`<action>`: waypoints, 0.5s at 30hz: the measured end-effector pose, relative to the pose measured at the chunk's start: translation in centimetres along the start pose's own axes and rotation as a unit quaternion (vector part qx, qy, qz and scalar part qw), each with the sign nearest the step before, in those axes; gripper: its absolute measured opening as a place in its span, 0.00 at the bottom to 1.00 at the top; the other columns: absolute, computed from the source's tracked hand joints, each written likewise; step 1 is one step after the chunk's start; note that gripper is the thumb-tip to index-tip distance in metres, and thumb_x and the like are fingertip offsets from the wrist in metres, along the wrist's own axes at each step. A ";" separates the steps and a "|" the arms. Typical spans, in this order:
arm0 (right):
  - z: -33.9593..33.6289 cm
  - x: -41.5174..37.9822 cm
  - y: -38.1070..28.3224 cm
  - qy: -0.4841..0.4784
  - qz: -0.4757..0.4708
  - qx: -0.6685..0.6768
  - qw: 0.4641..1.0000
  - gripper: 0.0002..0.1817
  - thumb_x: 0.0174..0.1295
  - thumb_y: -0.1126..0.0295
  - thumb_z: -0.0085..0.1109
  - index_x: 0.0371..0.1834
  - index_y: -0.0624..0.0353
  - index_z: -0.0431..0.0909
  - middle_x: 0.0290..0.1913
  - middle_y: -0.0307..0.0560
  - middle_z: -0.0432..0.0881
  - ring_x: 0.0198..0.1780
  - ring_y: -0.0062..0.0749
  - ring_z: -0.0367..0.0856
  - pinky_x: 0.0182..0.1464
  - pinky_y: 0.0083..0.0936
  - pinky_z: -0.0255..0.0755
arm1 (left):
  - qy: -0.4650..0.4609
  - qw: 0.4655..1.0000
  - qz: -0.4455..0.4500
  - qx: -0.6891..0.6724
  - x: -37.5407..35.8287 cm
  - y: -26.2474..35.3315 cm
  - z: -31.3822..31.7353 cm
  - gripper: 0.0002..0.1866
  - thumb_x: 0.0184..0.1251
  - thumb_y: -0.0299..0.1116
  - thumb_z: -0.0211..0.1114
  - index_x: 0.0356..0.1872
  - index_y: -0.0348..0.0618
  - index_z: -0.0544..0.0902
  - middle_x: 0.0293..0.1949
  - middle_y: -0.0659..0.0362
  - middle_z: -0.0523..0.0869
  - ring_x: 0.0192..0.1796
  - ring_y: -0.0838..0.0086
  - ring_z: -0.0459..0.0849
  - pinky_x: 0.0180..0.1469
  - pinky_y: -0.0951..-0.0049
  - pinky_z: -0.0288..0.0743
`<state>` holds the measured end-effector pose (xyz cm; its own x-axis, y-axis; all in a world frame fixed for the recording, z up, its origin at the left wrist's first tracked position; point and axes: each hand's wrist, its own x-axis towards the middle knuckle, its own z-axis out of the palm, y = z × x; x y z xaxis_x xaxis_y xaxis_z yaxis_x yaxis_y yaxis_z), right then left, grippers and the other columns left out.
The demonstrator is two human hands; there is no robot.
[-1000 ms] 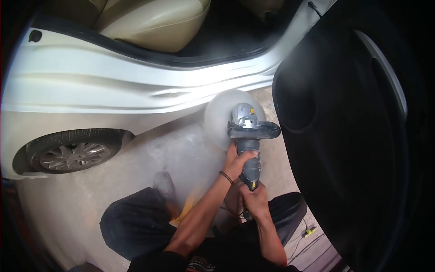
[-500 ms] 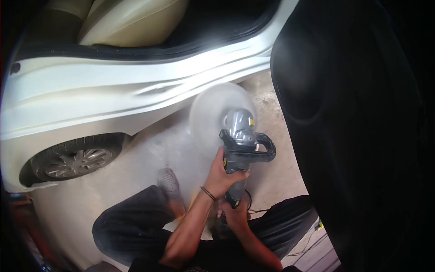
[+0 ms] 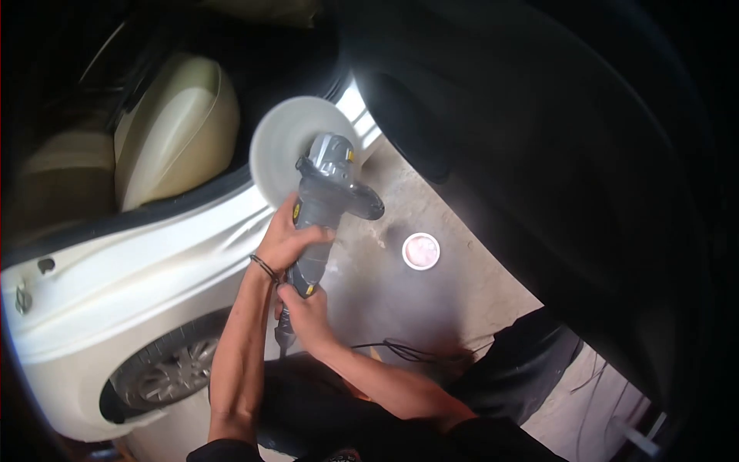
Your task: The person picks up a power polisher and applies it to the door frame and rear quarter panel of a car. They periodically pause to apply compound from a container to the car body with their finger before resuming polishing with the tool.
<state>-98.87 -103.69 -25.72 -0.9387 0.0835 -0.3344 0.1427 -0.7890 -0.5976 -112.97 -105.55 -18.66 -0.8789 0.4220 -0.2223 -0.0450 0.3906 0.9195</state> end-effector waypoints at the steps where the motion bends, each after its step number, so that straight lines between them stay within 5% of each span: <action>1: 0.3 0.6 0.2 0.006 -0.006 0.000 1.000 0.05 0.73 0.73 0.63 0.45 0.63 0.83 0.34 0.38 0.83 0.29 0.24 0.83 0.32 0.28 0.78 | -0.005 1.000 0.002 0.001 0.4 -0.1 -0.3 0.42 0.52 0.40 0.84 0.69 0.34 0.79 0.52 0.52 0.89 0.54 0.65 0.88 0.60 0.65 0.82; 15: 0.8 5.6 -1.1 0.063 -0.010 0.038 0.997 0.06 0.72 0.72 0.63 0.43 0.64 0.81 0.31 0.40 0.80 0.28 0.26 0.81 0.32 0.30 0.79 | -0.043 0.998 0.042 0.023 6.4 -1.2 -0.8 0.47 0.52 0.42 0.84 0.72 0.28 0.75 0.52 0.44 0.89 0.53 0.61 0.90 0.59 0.63 0.83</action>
<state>-104.54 -102.83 -26.30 -0.8941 0.1721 -0.4135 0.0951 -0.8293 -0.5507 -118.94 -103.95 -20.93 -0.8346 0.5229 -0.1733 0.0507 0.3862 0.9210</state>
